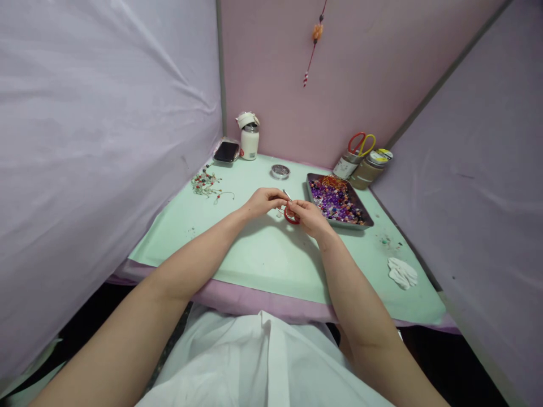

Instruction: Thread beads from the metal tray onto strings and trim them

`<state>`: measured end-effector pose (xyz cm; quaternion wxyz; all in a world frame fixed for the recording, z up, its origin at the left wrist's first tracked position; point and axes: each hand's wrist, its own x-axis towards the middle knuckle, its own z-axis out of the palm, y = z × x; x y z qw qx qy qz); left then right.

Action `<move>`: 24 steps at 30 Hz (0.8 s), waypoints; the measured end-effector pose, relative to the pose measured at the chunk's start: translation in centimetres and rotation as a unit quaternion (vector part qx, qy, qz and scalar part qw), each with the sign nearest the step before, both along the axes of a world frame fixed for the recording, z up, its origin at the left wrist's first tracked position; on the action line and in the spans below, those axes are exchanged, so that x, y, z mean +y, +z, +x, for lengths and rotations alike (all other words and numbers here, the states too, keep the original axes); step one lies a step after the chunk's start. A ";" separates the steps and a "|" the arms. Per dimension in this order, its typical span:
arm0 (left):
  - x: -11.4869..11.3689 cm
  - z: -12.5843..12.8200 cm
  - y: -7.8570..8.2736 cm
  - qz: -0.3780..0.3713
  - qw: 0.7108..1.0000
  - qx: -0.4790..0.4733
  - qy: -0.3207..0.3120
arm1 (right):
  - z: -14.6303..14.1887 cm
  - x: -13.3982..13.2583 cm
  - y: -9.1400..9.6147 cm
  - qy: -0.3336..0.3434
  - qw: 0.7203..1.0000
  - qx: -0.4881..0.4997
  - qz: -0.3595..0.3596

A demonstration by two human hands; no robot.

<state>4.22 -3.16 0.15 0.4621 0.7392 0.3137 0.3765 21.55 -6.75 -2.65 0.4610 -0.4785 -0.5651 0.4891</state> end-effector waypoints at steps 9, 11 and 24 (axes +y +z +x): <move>0.4 0.1 -0.7 0.002 1.000 -0.013 -0.007 | -0.1 0.1 0.0 -0.017 1.000 0.023 -0.010; 0.3 0.1 -0.6 0.005 1.000 -0.008 0.003 | -0.2 0.0 0.0 -0.028 0.999 0.033 -0.007; 0.4 0.1 -0.5 -0.002 1.000 -0.011 0.027 | -0.4 -0.1 0.4 -0.083 0.995 0.032 0.034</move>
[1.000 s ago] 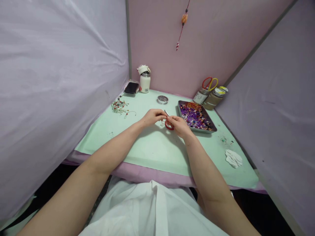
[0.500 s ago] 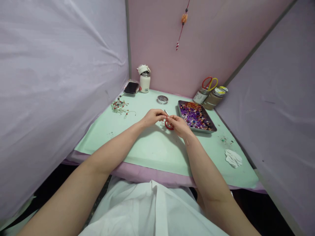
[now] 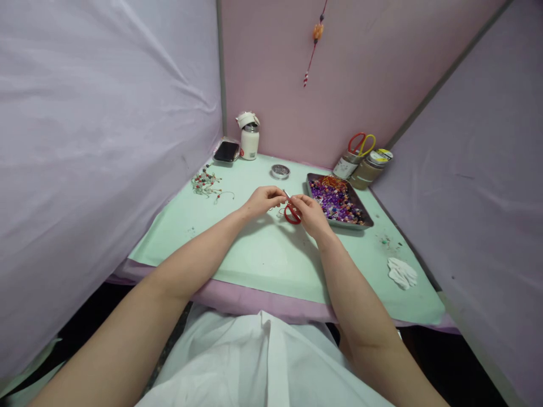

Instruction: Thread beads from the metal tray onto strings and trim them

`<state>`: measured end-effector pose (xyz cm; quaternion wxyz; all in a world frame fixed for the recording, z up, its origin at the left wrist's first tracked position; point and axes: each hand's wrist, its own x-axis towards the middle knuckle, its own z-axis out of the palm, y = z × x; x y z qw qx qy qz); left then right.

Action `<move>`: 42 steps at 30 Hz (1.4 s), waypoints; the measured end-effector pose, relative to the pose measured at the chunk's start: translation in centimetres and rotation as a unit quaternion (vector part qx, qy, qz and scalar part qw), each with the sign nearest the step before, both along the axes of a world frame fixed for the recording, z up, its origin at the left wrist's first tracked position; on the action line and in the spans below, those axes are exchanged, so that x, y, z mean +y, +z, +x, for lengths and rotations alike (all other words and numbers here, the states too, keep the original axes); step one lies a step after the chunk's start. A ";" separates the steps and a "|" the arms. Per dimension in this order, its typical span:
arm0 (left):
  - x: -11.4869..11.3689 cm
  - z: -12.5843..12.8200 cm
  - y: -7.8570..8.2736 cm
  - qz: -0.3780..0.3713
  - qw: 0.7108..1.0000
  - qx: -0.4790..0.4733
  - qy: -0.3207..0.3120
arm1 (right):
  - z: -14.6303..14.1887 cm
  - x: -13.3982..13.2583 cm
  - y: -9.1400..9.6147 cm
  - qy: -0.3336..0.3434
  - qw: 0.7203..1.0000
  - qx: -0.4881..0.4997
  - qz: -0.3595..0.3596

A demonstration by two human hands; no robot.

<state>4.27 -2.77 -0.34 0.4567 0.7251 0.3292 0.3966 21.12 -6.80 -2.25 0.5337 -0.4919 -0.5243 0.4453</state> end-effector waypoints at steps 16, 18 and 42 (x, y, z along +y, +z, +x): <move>-0.4 -0.6 0.8 -0.049 0.990 -0.062 -0.115 | -0.1 0.3 0.0 -0.059 0.989 -0.082 0.110; -0.4 -0.7 0.9 -0.055 0.986 -0.086 -0.130 | 0.2 0.4 -0.2 -0.074 0.987 -0.102 0.099; 0.4 -0.1 -0.4 -0.239 0.968 -0.075 -0.004 | -2.1 -1.3 -0.4 -0.038 0.835 -0.418 0.356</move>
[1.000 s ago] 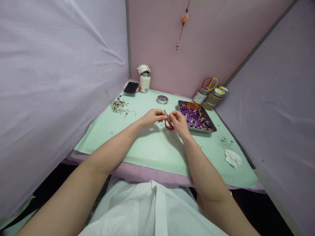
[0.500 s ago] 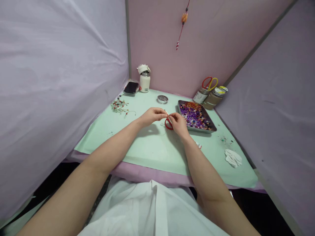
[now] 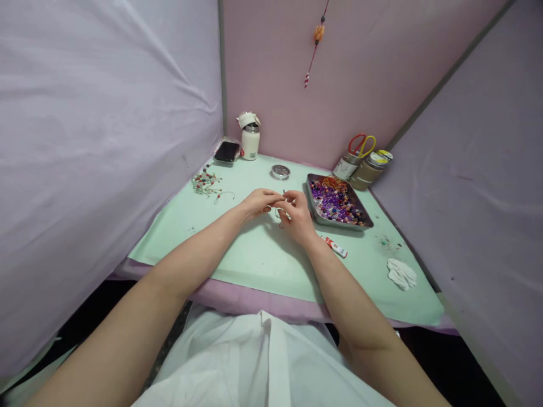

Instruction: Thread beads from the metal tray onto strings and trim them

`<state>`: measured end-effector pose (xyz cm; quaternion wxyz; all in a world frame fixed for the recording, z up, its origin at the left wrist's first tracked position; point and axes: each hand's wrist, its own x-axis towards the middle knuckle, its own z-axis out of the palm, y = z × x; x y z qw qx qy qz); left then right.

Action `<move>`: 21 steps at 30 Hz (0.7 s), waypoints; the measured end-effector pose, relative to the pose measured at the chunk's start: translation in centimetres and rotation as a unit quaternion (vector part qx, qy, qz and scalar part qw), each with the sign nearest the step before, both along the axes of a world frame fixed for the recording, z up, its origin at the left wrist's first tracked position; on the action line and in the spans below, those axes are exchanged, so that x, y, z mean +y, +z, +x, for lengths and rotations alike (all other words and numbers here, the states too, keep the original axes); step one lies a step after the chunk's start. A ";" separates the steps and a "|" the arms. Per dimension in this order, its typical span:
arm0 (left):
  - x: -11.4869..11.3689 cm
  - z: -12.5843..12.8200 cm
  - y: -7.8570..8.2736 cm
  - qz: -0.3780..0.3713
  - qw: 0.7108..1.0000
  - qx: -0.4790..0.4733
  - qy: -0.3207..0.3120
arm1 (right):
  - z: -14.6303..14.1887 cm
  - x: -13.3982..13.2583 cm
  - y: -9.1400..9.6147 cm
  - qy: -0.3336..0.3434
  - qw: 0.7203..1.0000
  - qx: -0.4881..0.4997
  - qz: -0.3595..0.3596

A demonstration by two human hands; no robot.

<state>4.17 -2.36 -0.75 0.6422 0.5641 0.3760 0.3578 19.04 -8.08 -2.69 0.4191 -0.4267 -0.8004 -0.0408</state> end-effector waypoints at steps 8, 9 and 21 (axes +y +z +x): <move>-0.2 0.3 -0.1 -0.048 0.998 -0.024 -0.015 | -0.3 0.1 -0.3 -0.047 0.999 -0.018 -0.019; -0.2 0.3 -0.1 -0.051 0.998 -0.024 -0.019 | -0.4 0.0 -0.2 -0.048 0.999 -0.019 -0.018; -0.4 0.3 -0.4 -0.073 0.997 -0.009 -0.016 | -1.4 -0.7 0.5 0.059 0.998 -0.025 -0.014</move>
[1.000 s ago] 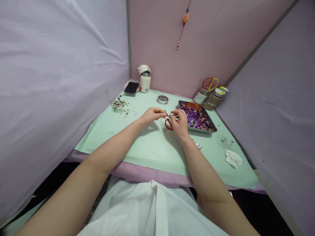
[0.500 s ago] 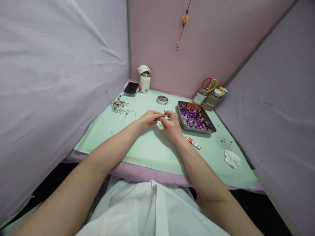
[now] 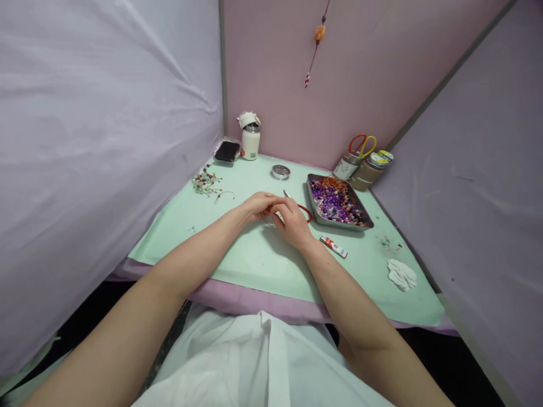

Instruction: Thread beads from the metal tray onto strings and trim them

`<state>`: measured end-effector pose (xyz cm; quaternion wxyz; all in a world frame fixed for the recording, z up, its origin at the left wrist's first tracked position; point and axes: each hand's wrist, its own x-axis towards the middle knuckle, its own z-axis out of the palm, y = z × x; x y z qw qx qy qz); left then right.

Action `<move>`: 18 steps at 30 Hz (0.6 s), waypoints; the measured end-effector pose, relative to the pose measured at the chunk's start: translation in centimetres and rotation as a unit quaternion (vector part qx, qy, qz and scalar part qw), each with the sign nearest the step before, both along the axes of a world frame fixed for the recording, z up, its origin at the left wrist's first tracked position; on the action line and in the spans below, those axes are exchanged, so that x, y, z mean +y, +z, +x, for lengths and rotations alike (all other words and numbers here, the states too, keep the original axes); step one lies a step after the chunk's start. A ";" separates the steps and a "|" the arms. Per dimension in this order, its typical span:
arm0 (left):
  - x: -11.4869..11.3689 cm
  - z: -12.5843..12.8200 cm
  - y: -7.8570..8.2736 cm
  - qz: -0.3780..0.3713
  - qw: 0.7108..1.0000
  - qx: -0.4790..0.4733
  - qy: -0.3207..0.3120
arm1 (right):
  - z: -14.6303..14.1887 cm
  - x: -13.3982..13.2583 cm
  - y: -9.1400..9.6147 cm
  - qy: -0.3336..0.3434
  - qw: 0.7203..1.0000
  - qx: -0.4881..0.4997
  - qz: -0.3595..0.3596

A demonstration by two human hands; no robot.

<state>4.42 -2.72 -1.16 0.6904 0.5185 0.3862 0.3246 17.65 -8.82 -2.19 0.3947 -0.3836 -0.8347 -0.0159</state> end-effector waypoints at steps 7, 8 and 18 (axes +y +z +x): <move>0.3 -0.2 -0.1 -0.019 1.000 -0.010 -0.002 | -0.9 -0.8 0.0 0.043 0.998 0.013 -0.032; 0.4 -0.2 -0.1 -0.019 1.000 -0.020 -0.001 | -1.0 -0.9 0.0 0.048 0.998 0.012 -0.033; 1.2 -0.5 -0.3 -0.017 0.999 -0.008 0.047 | -2.5 -1.8 -0.4 0.153 0.987 0.040 0.013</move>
